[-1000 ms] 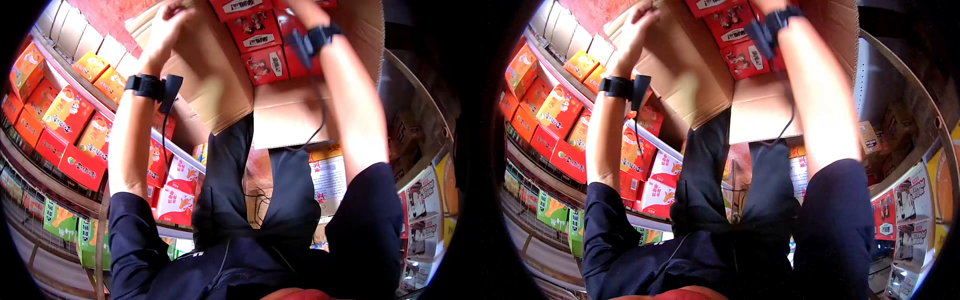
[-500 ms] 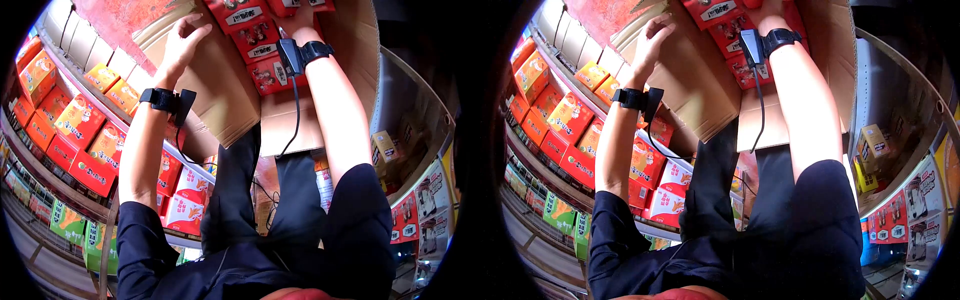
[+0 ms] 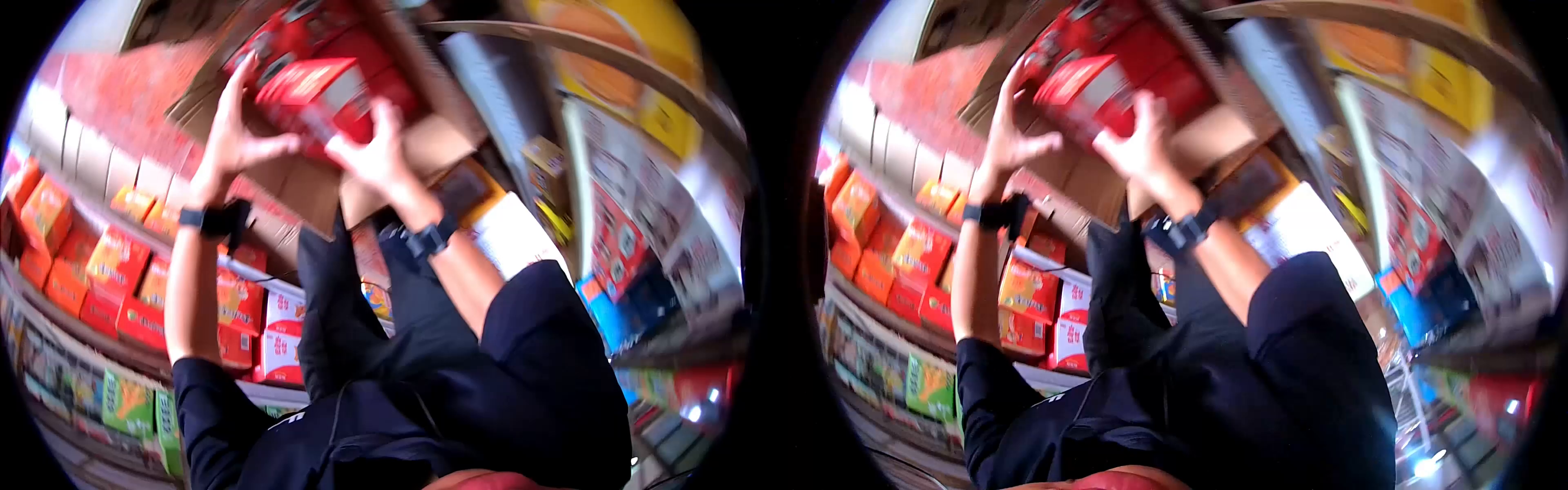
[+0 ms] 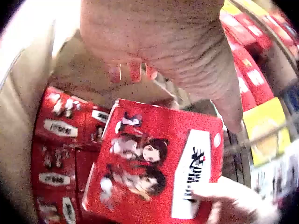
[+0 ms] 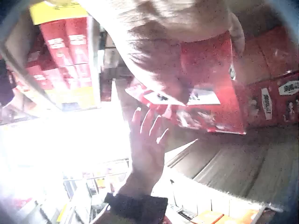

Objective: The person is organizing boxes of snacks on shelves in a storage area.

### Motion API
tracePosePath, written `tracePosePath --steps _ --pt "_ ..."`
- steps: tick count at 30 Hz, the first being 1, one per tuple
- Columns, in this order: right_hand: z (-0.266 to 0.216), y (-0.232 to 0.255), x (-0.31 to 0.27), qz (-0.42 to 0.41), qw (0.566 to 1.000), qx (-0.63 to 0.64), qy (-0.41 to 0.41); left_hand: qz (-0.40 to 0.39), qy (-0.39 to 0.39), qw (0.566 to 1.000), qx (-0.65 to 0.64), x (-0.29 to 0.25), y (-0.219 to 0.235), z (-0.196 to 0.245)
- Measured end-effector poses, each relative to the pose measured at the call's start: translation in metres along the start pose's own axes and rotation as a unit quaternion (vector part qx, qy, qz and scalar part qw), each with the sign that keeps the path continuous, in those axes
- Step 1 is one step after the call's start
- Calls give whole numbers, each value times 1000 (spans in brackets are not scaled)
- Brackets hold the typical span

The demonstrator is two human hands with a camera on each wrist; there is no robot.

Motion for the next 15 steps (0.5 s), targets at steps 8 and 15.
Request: tracePosePath --steps 8,15 --pt "-100 133 -125 -18 993 -101 63 -188 -200 961 -27 14 -31 169" --pt "-67 235 -198 135 980 143 41 -94 -285 949 -94 29 -92 289"
Point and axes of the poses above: each hand's wrist, its own x-axis towards the middle knuckle, its own y-axis out of the back of the hand, z = x × y, the point moved 2 cm from there along x, towards the middle knuckle, and after that the axes turned 8 degrees about -y, right-handed, at the moved point
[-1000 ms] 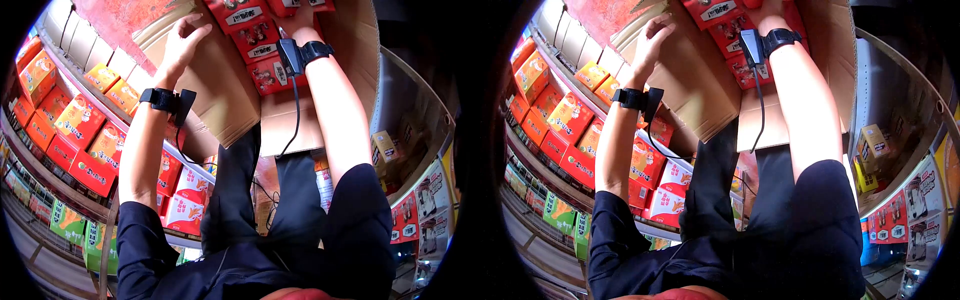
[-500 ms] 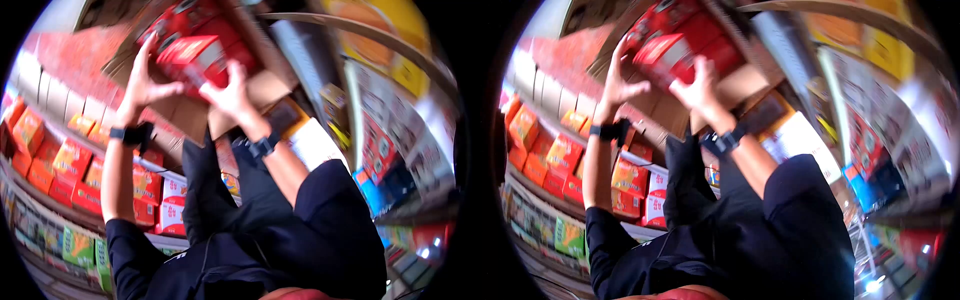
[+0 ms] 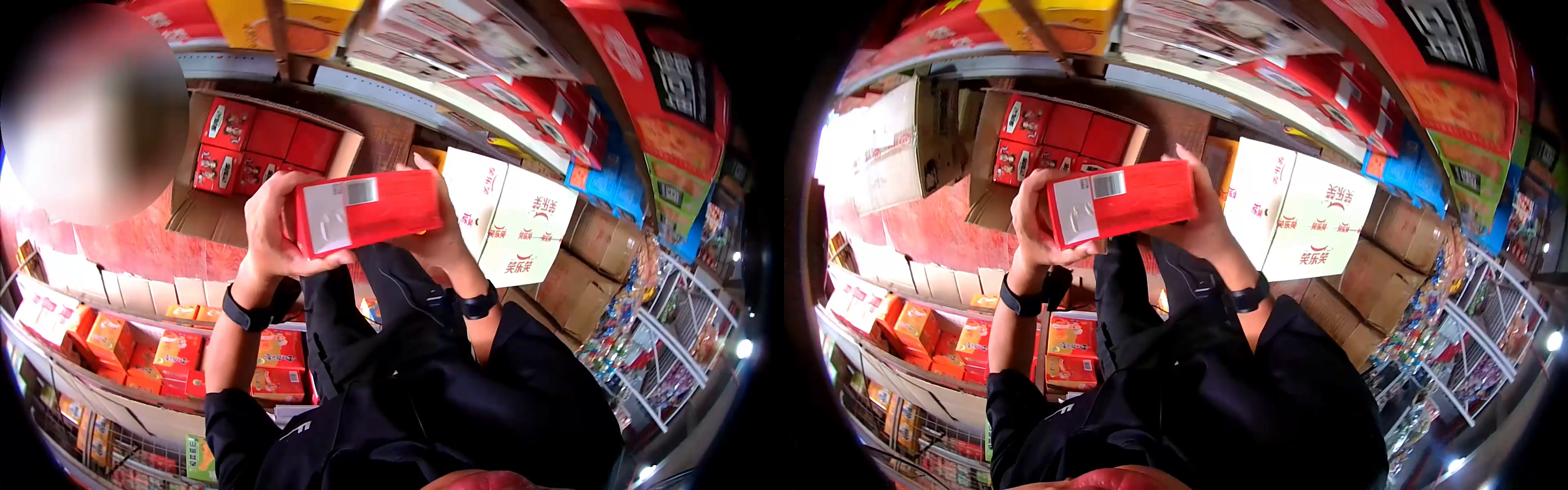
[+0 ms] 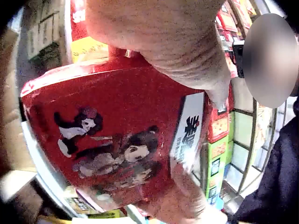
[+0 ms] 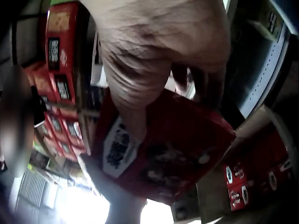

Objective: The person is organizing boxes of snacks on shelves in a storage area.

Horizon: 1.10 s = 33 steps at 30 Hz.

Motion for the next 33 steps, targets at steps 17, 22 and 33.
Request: tracePosePath --steps 17,22,33 --pt "25 279 22 210 972 -81 71 -43 -40 998 -18 134 -242 86" --pt "9 283 65 227 954 -66 182 -28 -8 999 -37 156 -258 74" --pt "64 264 85 214 838 -436 249 13 -99 983 152 130 -269 76"
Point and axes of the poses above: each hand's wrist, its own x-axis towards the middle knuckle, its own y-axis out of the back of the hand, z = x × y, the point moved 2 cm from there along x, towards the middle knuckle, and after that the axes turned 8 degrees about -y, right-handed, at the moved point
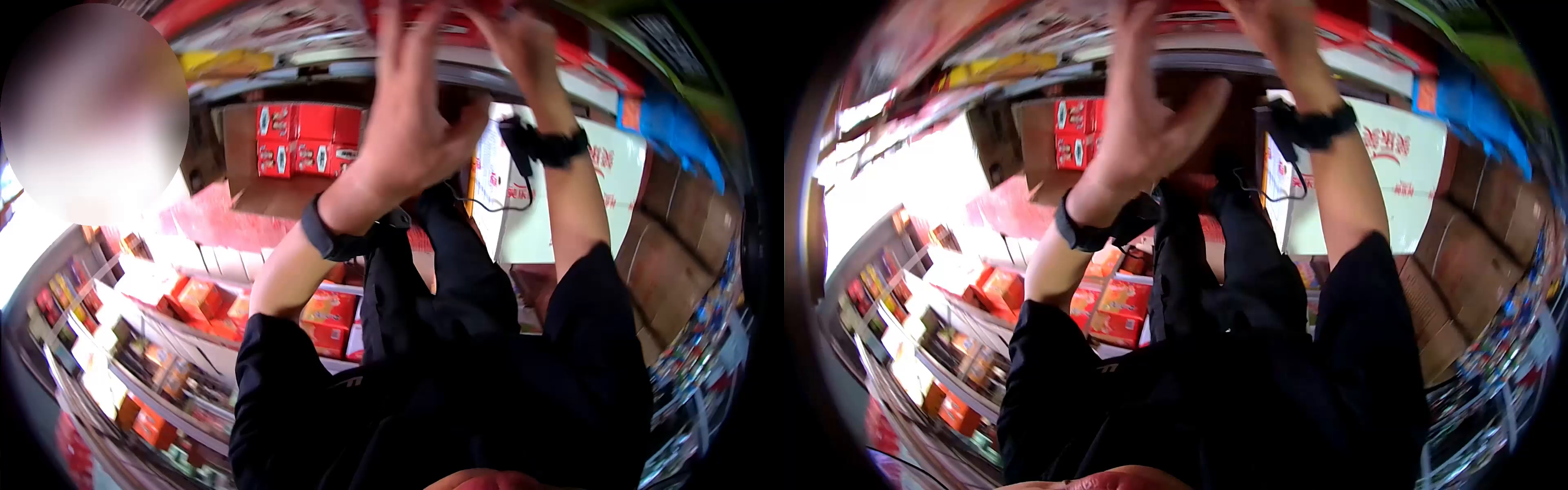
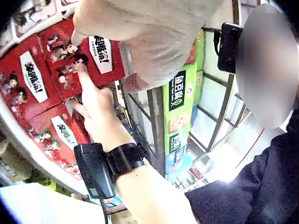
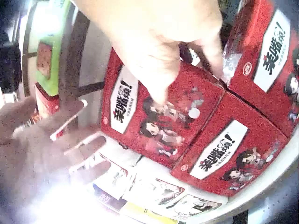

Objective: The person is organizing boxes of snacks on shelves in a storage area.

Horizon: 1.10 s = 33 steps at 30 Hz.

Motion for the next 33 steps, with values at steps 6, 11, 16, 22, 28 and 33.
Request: tracePosePath --steps 6,11,16,22,28,33 --pt "-101 8 -51 63 897 299 -319 -122 278 933 -192 -79 89 -19" --pt "-234 -43 -89 -182 716 550 -389 301 603 604 -425 -191 157 -101" --pt "-349 -109 -64 -428 471 590 -497 535 597 390 -452 -292 224 -150" --pt "-401 -236 -49 -472 290 577 -600 523 662 433 -317 -360 231 -207" --pt "-417 -397 -70 -432 315 509 -675 457 742 459 -170 -394 235 -292" --pt "-426 -543 -117 -476 334 551 -599 457 734 493 -91 -467 200 -415"
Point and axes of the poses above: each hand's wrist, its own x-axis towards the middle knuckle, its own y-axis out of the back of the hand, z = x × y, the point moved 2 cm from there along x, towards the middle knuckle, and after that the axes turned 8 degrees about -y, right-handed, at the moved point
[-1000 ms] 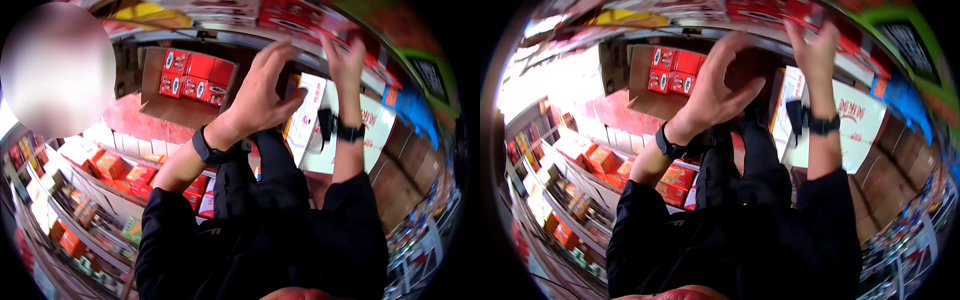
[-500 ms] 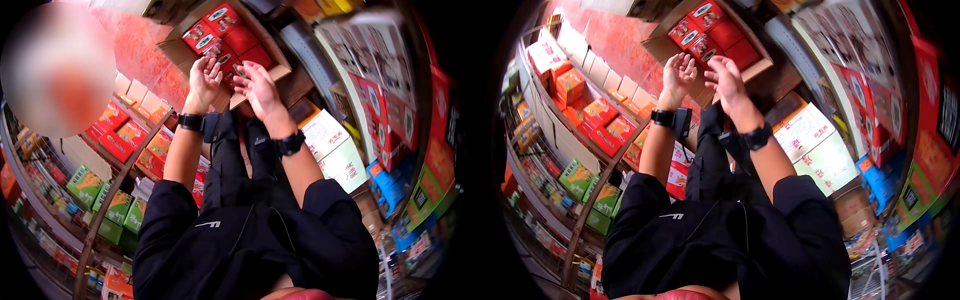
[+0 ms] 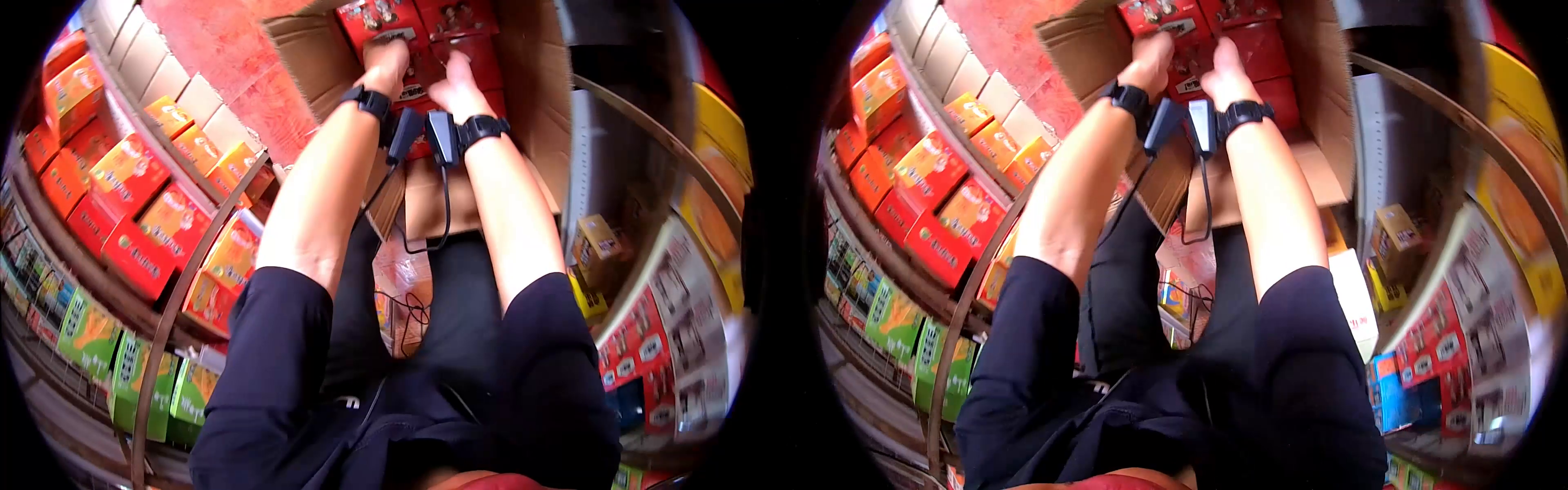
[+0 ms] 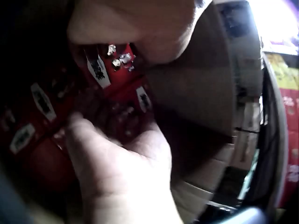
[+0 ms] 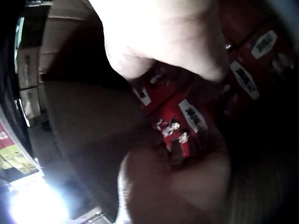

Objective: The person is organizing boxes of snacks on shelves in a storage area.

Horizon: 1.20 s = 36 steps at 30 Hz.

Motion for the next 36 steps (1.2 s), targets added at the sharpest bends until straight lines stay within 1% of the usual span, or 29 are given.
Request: tracePosePath --steps 1,2,3,4,5,6,7,8,9,10,11,12,13,15,16,17,18,19,20,22,24,25,28,30,31,32,33,34,36 --pt "7 13 39 10 1000 -13 -13 0 -57 991 125 39 -8 -23" --pt "14 26 73 20 999 -23 -23 29 -124 966 225 57 -13 -32" --pt "21 36 93 17 998 -45 -39 71 -180 925 327 76 -18 -42" --pt "20 49 108 -105 980 -168 2 -4 -89 929 359 95 -14 -42" --pt "20 61 122 -218 937 -266 69 52 -208 884 416 99 -14 -38" --pt "20 55 137 -277 938 58 -200 102 -326 819 462 99 -16 -32" --pt "19 45 129 -273 958 -54 -68 86 -389 777 488 109 -17 -27" --pt "20 28 103 -260 949 -167 67 71 -451 731 508 119 -17 -21" --pt "22 21 86 -236 911 -275 198 54 -410 738 533 127 -17 -13" --pt "25 28 93 -217 866 -330 307 29 -437 733 520 127 -15 -6" --pt "30 35 104 -195 804 -381 413 12 -402 735 546 115 -17 1" --pt "32 37 107 -168 727 -425 512 -5 -367 735 570 105 -19 6" --pt "33 42 112 -174 734 -434 492 40 -414 689 593 114 -17 -1" --pt "30 48 117 -186 742 -457 454 -3 -406 701 586 115 -17 1" --pt "32 58 123 -195 815 -417 353 -20 -397 709 582 112 -15 0" --pt "36 62 119 -201 873 -370 247 -41 -385 716 581 110 -13 1" --pt "41 65 118 -205 916 -317 135 -58 -374 721 580 107 -11 2" --pt "39 66 120 -146 961 -228 62 -81 -358 730 576 106 -11 4" --pt "37 68 122 -84 987 -134 -13 -104 -341 738 573 104 -13 6" --pt "35 57 93 -51 992 -23 -114 -146 -304 754 564 97 -11 9" --pt "36 52 61 -112 981 9 -161 -185 -262 773 548 88 -8 11" --pt "33 61 51 -103 979 -8 -174 -204 -239 783 537 82 -7 14" --pt "32 67 24 -9 999 -39 -6 -262 -149 813 498 56 -5 26" --pt "27 71 0 69 996 -56 17 -309 -98 830 453 33 2 38" --pt "24 73 -13 107 992 -62 29 -360 -167 827 398 19 8 46" --pt "17 72 -28 144 986 -67 40 -408 -235 814 340 0 15 58" --pt "6 62 -59 89 994 -53 21 -369 -186 822 393 -42 8 100" --pt "1 68 -69 89 988 -101 77 -242 -272 765 531 -12 8 68" --pt "-16 57 -115 94 976 -138 139 -251 -231 778 528 -60 21 107"
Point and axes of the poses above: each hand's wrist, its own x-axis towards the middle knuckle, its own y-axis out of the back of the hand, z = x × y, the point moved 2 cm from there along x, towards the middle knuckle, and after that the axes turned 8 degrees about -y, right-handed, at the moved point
